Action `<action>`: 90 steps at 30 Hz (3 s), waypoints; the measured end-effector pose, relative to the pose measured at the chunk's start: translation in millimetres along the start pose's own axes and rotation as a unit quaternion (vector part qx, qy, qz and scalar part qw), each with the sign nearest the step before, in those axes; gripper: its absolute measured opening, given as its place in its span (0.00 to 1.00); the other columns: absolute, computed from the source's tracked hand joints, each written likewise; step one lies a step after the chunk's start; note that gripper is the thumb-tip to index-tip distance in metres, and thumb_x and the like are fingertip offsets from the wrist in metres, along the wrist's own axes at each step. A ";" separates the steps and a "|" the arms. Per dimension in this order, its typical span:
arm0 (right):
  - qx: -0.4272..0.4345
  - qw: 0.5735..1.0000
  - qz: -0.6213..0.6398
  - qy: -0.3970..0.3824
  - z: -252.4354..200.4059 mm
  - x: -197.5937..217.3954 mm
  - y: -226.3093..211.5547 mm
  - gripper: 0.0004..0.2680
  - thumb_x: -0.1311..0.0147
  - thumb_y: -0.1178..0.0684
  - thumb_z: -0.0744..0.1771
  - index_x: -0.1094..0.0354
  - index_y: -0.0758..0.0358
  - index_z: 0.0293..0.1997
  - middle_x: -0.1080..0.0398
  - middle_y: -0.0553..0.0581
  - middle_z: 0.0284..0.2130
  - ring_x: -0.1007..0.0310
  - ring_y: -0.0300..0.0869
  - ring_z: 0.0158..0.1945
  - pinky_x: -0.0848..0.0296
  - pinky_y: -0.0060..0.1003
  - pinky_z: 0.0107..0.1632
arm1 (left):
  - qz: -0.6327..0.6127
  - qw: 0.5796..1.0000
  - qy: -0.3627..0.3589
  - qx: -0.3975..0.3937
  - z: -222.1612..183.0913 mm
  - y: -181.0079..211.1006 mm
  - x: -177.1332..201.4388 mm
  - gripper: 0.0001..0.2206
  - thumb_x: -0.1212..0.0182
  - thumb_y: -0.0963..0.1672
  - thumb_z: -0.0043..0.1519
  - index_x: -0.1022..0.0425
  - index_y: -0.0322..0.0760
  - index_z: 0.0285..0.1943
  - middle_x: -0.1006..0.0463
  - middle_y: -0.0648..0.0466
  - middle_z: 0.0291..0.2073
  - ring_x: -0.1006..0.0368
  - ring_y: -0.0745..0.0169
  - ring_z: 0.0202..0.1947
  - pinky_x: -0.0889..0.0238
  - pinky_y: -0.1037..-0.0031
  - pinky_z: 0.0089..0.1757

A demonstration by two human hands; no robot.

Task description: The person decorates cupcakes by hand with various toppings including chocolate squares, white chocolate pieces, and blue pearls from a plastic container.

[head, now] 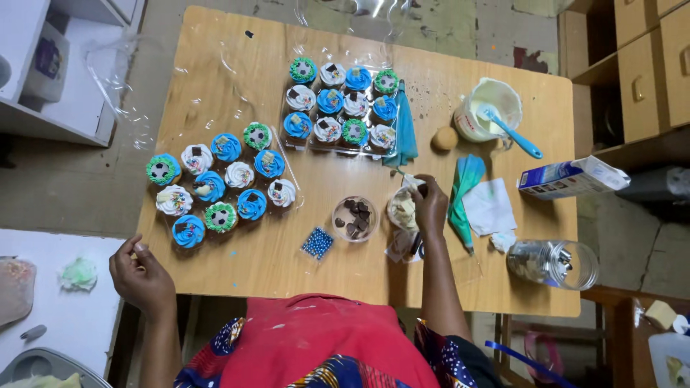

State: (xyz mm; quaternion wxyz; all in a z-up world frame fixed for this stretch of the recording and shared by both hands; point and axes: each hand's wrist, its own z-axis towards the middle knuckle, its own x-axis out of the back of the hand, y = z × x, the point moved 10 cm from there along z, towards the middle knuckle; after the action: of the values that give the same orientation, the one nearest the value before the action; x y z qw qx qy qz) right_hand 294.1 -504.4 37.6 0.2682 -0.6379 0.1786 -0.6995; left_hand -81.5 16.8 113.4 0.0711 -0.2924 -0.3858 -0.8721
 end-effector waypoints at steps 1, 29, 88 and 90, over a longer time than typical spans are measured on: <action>-0.062 0.992 0.111 0.008 8.1 10.1 -6.1 0.07 0.35 0.61 0.65 0.24 0.60 0.45 0.22 0.58 0.33 0.21 0.45 0.36 0.24 0.39 0.38 | 0.006 1.000 -0.005 0.003 -2.3 -1.4 0.9 0.11 0.48 0.38 0.81 0.20 0.21 0.59 0.24 0.37 0.45 0.26 0.46 0.40 0.33 0.63 0.37; -0.215 0.868 0.444 0.057 221.3 -150.0 49.5 0.05 0.32 0.65 0.63 0.22 0.63 0.36 0.21 0.55 0.33 0.22 0.40 0.41 0.20 0.34 0.49 | 0.094 0.994 -0.009 0.058 -40.1 -24.5 23.6 0.14 0.50 0.40 0.85 0.19 0.21 0.60 0.19 0.40 0.45 0.27 0.43 0.50 0.34 0.59 0.42; -0.267 0.949 0.070 0.152 -168.6 35.0 92.3 0.07 0.59 0.55 0.74 0.42 0.55 0.60 0.25 0.70 0.39 0.22 0.61 0.44 0.26 0.52 0.43 | -0.133 0.979 -0.126 -0.093 -39.5 93.3 -89.5 0.25 0.48 0.51 0.72 0.40 0.28 0.70 0.48 0.30 0.72 0.55 0.26 0.73 0.60 0.39 0.67; -0.279 0.945 0.056 0.161 -163.6 56.0 100.3 0.13 0.61 0.62 0.73 0.43 0.53 0.66 0.26 0.69 0.40 0.22 0.59 0.44 0.25 0.51 0.44 | -0.163 0.958 -0.181 -0.153 -62.0 133.6 -114.5 0.27 0.44 0.52 0.69 0.37 0.27 0.69 0.46 0.30 0.73 0.54 0.25 0.74 0.59 0.41 0.67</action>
State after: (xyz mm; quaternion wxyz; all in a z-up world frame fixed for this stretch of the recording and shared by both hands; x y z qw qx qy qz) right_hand 144.8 -632.7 2.8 0.0862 -0.5547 0.4426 -0.6992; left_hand 30.8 -131.6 100.1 -0.1885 -0.3857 -0.2961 -0.8532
